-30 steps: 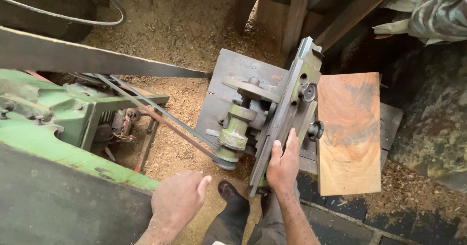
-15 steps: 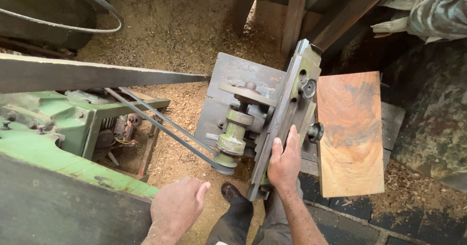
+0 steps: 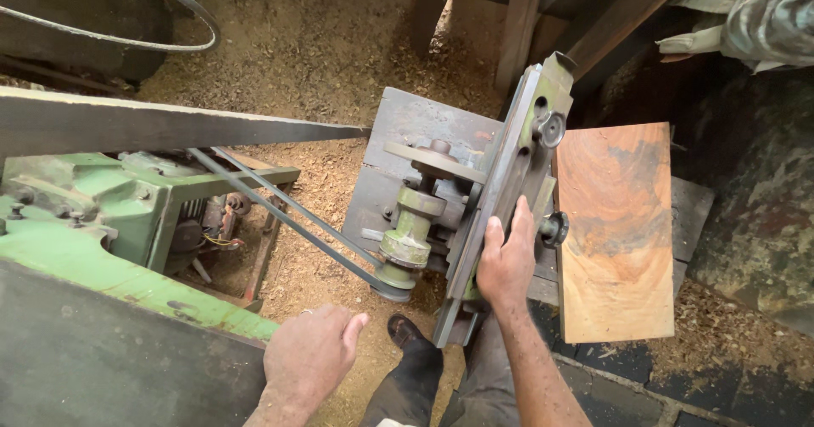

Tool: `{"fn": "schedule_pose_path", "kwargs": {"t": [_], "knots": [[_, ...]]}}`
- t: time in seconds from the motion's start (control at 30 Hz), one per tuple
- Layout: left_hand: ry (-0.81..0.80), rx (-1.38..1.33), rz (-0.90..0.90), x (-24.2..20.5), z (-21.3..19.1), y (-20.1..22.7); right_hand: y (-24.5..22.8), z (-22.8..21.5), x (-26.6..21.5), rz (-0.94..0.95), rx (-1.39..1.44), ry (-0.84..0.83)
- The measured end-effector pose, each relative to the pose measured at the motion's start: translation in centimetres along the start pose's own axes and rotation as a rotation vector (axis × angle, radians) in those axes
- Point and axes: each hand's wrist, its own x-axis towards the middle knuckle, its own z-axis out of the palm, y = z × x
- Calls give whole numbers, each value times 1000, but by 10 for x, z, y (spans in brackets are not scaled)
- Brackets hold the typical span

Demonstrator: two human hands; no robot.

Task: The person uses a belt sander to sharpen a long, thin metal blade. They hold the blade with both hands and repeatedly press its edge against the moving abrasive belt, adjusting the angle and position to grind the surface.

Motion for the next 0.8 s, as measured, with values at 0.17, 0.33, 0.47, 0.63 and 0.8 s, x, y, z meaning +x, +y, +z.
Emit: {"fn": "schedule_pose_path", "kwargs": {"t": [0.17, 0.33, 0.47, 0.63, 0.8], "knots": [[16, -12, -11, 0, 0, 1, -2, -4, 23, 15, 26, 0], [84, -27, -9, -2, -3, 1, 1, 5, 49, 48, 54, 7], [136, -59, -10, -4, -2, 3, 18, 10, 74, 47, 147, 65], [192, -77, -29, -4, -1, 1, 102, -25, 89, 336, -136, 137], [134, -54, -32, 0, 3, 0, 186, -22, 83, 795, 420, -231]]}}
